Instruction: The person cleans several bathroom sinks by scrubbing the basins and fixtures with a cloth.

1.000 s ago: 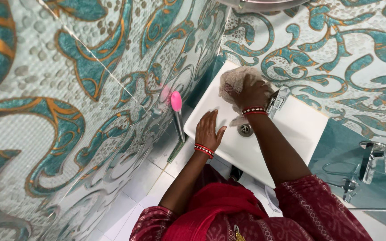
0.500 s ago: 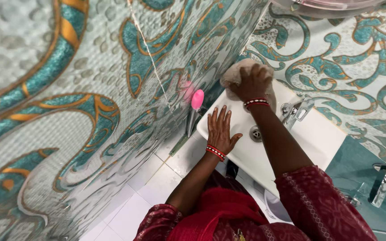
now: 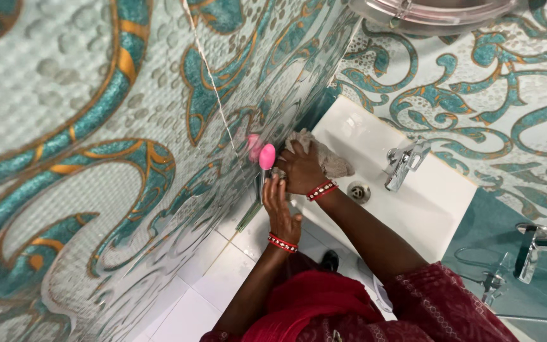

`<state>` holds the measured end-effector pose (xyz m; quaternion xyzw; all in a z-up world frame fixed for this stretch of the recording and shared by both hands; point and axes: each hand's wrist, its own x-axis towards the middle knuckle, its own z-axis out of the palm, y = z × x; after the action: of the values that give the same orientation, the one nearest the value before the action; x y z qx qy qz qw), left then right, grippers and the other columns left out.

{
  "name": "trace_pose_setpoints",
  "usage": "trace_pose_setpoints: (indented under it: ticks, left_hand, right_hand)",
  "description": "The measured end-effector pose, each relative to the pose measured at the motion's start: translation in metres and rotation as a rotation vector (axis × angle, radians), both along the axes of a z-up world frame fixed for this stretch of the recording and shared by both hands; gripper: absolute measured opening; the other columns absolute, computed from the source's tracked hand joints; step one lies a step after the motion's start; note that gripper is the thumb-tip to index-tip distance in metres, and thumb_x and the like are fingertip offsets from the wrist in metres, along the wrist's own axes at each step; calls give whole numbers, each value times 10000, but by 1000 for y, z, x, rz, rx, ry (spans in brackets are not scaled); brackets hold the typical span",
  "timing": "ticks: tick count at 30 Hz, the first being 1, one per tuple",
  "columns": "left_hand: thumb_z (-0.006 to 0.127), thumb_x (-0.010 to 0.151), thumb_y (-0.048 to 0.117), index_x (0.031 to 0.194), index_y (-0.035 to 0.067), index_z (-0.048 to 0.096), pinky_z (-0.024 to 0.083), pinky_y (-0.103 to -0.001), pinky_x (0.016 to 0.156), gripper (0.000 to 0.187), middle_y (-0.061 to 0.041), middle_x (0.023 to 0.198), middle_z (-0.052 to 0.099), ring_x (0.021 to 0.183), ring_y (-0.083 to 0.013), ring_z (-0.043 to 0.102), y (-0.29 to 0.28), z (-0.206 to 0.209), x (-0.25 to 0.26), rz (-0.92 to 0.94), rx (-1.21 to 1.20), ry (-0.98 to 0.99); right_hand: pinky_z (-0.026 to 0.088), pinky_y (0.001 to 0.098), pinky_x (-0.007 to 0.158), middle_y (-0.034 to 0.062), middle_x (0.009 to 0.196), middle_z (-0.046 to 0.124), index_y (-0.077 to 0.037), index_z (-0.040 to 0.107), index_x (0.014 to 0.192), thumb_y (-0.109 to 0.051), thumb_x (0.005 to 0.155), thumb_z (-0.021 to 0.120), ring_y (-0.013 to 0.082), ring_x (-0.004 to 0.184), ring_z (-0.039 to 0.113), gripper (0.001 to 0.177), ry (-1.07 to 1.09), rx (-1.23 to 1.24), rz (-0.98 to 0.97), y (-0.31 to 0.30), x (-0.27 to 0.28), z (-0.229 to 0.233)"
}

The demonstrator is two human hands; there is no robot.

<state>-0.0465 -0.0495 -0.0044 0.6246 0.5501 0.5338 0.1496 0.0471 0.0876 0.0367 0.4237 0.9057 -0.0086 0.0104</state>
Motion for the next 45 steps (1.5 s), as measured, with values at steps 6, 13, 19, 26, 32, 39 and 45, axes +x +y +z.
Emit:
trace_pose_setpoints:
  ticks: [6,13,19,26,32,39,45]
  left_hand:
    - [338,1122,553,1561,28,398,257,-567,1278,687,-181,1615,391,1573,-442,263,0,7,-26,40,-158,13]
    - [337,1128,522,1567,4,390,366,-526,1217,681,-254,1623,344,1510,-437,381,31,7,-9,13,-117,-93]
    - [337,1116,569,1555,15,406,403,-510,1205,709,-260,1628,309,1513,-407,382,25,4,-3,87,-149,-41]
    - [314,1133,560,1601,2,347,357,-501,1251,729,-203,1695,277,1576,-390,308,-25,1,23,60,-239,-60]
    - [305,1124,514,1564,84,407,434,-447,1153,624,-191,1668,311,1533,-378,358,-79,10,42,185,-315,-116]
    - [313,1136,479,1510,84,497,393,-451,1194,574,-165,1618,435,1499,-351,421,-179,-4,73,294,-396,-86]
    - [305,1108,533,1516,81,477,382,-450,1187,633,-162,1554,493,1461,-339,455,-203,-7,87,419,-476,-225]
  right_hand:
    - [414,645,978,168,1467,492,-196,620,1341,-311,707,788,479,1312,405,666,436,-168,-162,-82,26,23]
    - [422,527,1098,120,1409,548,-213,644,1266,-227,701,825,393,1319,468,593,407,-241,-123,-139,118,27]
    - [429,549,1035,112,1447,502,-217,641,1260,-284,654,870,415,1347,399,652,130,-399,-295,-220,240,64]
    - [473,546,948,110,1413,542,-245,679,1239,-384,690,870,399,1313,446,598,182,-301,-83,-239,279,72]
    - [423,737,966,162,1472,427,-256,563,1418,-318,627,860,407,1274,430,848,153,-91,-48,-192,165,27]
    - [539,546,709,178,1368,578,-204,567,1473,-184,923,717,371,1072,568,570,107,349,-78,-145,64,-18]
    - [544,521,731,188,1399,568,-250,561,1505,-135,891,652,352,1088,567,631,98,334,-30,-201,138,7]
